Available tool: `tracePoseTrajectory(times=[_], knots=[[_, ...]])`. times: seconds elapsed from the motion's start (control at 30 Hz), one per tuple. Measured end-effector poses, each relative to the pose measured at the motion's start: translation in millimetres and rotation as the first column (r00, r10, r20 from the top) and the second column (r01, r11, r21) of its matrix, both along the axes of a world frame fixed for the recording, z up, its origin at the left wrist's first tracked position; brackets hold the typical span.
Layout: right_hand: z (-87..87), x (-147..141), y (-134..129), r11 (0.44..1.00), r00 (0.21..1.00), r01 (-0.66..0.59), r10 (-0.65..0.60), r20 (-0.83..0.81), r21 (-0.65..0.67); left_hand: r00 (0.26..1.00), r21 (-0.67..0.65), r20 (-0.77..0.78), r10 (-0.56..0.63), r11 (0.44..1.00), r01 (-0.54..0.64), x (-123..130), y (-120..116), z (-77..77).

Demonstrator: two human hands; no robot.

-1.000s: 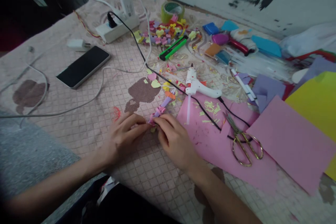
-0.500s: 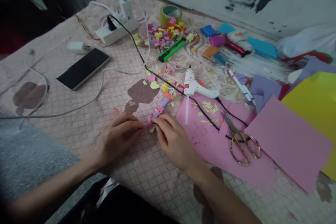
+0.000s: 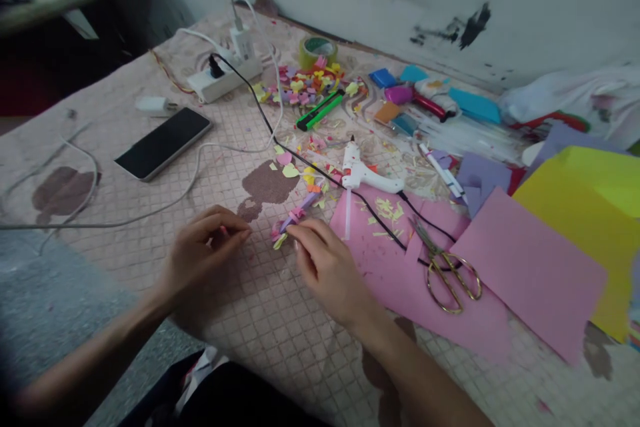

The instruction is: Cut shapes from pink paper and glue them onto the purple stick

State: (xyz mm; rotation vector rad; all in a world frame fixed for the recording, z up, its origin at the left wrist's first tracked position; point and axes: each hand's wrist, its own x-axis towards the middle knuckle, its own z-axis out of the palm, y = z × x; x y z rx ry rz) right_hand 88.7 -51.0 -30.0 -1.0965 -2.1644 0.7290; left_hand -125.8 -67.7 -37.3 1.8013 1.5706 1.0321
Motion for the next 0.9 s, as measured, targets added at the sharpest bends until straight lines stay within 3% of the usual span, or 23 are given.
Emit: tracePoseTrajectory(times=[0.17,0.33,0.53,0.7,0.9], knots=[[10.1,10.8,-3.6,0.998,0.999,0.032,-0.031,-0.013,0.059,0.998,0.015,0.039,0.051,0.999,-0.052,-4.1,1.1,10.2],[11.9,31.6,-12.6,0.994,0.998,0.063,-0.062,-0.013,0.095,0.978,-0.001,0.117,0.174,0.985,-0.175,-5.8,-5.7,14.6],[9.8,48.6,-21.0,0.991,0.997,0.071,-0.072,0.0,0.116,0.992,-0.049,0.003,0.129,0.99,-0.129,-3.7,-15.0,18.1],[13.4,33.2,-3.9,0.986,0.999,-0.037,0.03,0.045,0.165,0.991,-0.046,0.037,0.127,0.991,-0.125,6.1,-8.7,18.2],[9.6,6.4,28.5,0.955,0.971,-0.19,0.149,0.185,0.229,0.992,-0.088,0.051,0.114,0.99,-0.109,12.5,-9.8,5.1]])
